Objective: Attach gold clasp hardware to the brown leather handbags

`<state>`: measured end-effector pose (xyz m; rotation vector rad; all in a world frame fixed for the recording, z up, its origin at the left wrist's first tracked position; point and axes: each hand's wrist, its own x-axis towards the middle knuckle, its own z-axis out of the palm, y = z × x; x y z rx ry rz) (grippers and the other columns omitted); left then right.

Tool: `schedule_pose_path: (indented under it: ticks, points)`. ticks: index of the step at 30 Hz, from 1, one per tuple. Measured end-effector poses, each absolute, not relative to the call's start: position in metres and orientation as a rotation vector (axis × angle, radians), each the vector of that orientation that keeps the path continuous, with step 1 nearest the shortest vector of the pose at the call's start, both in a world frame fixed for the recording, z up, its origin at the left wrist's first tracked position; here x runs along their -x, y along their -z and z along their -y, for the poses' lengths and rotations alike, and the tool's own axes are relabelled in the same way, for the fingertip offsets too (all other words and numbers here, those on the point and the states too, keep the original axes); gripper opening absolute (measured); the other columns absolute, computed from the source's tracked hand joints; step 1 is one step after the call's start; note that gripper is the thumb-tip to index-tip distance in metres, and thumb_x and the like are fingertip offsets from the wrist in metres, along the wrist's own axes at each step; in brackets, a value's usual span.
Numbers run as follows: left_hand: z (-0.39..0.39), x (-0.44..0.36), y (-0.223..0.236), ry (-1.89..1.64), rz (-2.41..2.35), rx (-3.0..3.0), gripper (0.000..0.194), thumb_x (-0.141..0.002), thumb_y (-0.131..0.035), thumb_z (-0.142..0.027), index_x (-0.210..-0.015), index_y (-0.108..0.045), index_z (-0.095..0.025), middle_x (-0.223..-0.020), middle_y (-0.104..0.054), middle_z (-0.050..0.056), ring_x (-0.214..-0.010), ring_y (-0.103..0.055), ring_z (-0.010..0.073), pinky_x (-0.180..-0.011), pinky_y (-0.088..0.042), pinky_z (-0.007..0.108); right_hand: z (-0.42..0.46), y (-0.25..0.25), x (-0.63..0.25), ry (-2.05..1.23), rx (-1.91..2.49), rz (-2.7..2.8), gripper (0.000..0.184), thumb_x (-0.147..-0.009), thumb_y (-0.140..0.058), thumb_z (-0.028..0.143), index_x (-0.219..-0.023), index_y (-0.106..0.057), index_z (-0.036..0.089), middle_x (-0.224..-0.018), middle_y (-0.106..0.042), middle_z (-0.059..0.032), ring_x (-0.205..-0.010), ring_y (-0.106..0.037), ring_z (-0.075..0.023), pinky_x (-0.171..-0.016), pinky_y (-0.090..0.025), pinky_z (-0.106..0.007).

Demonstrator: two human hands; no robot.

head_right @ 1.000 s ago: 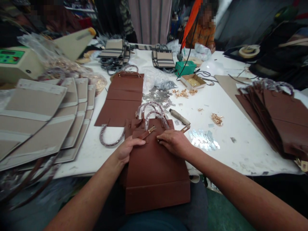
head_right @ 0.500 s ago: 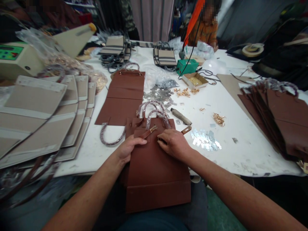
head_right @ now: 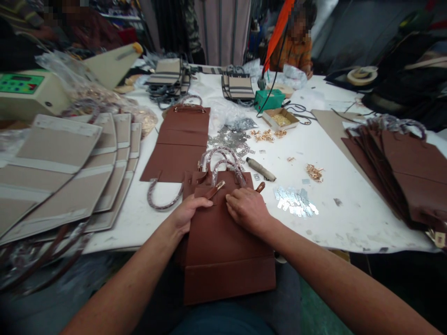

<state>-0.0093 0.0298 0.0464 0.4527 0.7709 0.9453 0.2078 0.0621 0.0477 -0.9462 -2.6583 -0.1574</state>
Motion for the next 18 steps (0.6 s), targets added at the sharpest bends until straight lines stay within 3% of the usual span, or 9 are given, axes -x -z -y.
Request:
schedule_pose_path:
  ticks: [9,18]
  points:
    - [-0.029,0.007,-0.049,-0.941,-0.887,-0.466,0.033,-0.064,-0.073,-0.013,-0.096,-0.077,-0.012,-0.075,-0.078,0.009,-0.066,-0.072,0.023,-0.077,-0.058,0.038,-0.069,-0.046,-0.223,0.013,0.815,2.693,0.021,-0.101,-0.056,0.024,-0.11,-0.072,0.017,-0.098,-0.073,-0.0097,-0.085,-0.064,-0.0216,-0.073,-0.047,-0.034]
    - [-0.029,0.006,-0.047,-0.939,-0.919,-0.442,0.031,-0.061,-0.075,-0.016,-0.091,-0.076,-0.012,-0.072,-0.076,0.008,-0.061,-0.069,0.0216,-0.067,-0.057,0.034,-0.067,-0.043,-0.216,0.023,0.869,2.66,0.022,-0.102,-0.054,0.024,-0.106,-0.074,0.016,-0.095,-0.072,-0.0118,-0.084,-0.064,-0.0231,-0.074,-0.049,-0.035]
